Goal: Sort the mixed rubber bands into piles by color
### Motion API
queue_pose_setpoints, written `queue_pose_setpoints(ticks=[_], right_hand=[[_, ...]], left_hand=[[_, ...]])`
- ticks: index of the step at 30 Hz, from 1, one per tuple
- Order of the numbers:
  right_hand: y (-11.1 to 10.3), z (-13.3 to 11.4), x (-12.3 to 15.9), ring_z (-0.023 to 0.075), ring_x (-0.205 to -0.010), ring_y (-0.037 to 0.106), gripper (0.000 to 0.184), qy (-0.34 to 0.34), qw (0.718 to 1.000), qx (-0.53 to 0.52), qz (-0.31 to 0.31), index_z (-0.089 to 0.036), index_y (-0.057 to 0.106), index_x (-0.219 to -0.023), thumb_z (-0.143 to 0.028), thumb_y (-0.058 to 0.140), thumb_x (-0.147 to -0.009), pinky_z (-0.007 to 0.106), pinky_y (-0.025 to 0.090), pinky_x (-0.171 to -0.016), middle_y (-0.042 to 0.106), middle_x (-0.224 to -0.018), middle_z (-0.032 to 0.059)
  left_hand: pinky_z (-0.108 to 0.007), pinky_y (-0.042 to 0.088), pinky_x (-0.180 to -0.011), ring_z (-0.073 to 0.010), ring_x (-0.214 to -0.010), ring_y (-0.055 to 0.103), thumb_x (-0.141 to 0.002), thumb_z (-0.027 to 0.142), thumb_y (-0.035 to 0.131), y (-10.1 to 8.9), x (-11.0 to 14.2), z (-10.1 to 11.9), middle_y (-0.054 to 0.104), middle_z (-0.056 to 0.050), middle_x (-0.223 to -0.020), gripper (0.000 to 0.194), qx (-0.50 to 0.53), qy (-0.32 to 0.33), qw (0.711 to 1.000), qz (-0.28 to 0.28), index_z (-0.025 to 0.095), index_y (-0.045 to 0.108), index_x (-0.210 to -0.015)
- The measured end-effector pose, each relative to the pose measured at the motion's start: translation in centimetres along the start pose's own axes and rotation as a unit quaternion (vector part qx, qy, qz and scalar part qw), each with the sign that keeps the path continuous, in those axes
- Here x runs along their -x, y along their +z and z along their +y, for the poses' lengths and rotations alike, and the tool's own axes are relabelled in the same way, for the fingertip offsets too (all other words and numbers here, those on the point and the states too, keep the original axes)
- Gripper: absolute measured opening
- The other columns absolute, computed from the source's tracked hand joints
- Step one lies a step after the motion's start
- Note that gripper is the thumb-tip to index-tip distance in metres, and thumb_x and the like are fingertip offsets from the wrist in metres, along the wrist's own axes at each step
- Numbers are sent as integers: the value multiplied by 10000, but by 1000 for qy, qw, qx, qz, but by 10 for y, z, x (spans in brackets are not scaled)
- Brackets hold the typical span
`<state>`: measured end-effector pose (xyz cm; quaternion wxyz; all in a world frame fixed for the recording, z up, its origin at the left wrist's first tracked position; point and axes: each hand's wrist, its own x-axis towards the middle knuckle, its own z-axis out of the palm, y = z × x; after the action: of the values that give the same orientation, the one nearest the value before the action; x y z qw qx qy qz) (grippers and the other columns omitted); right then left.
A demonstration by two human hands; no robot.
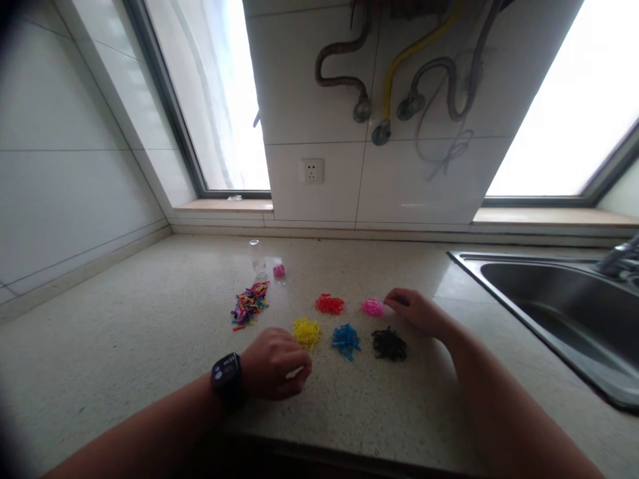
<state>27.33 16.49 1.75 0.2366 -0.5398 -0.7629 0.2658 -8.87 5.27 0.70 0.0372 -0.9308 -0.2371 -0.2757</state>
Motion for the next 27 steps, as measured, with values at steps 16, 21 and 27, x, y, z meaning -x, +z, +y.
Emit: queue_pose_setpoints(ticks=[16,21,27], right_hand=[[125,-215,-92,162,-738,650,259,-225,959,161,-61,-176,743,-924,-376,583,-881,250,395,-643,747,-848,59],[162,-237,-111,235,-845,705,395,-186,938,266,-123,-207,754,-969,-531,547,-877,274,448,-660,762,-930,101],[175,-244,-118,268,-949,707,350,-165,938,277,-124,-211,761,-1014,-456,565,-859,312,500,-745,759,-1022,132]], left_hand=[[-299,339,-506,-116,-480,542,-911,288,519,-1,0,9,614,-2,-560,277,64,64,995,-32,203,559,-651],[-307,373,-508,-125,-478,562,-904,281,523,-1,0,8,613,-3,-549,280,68,69,995,-27,208,558,-635],[-280,388,-512,-128,-496,592,-900,275,541,0,2,5,628,-10,-559,264,69,59,995,-41,200,586,-652]])
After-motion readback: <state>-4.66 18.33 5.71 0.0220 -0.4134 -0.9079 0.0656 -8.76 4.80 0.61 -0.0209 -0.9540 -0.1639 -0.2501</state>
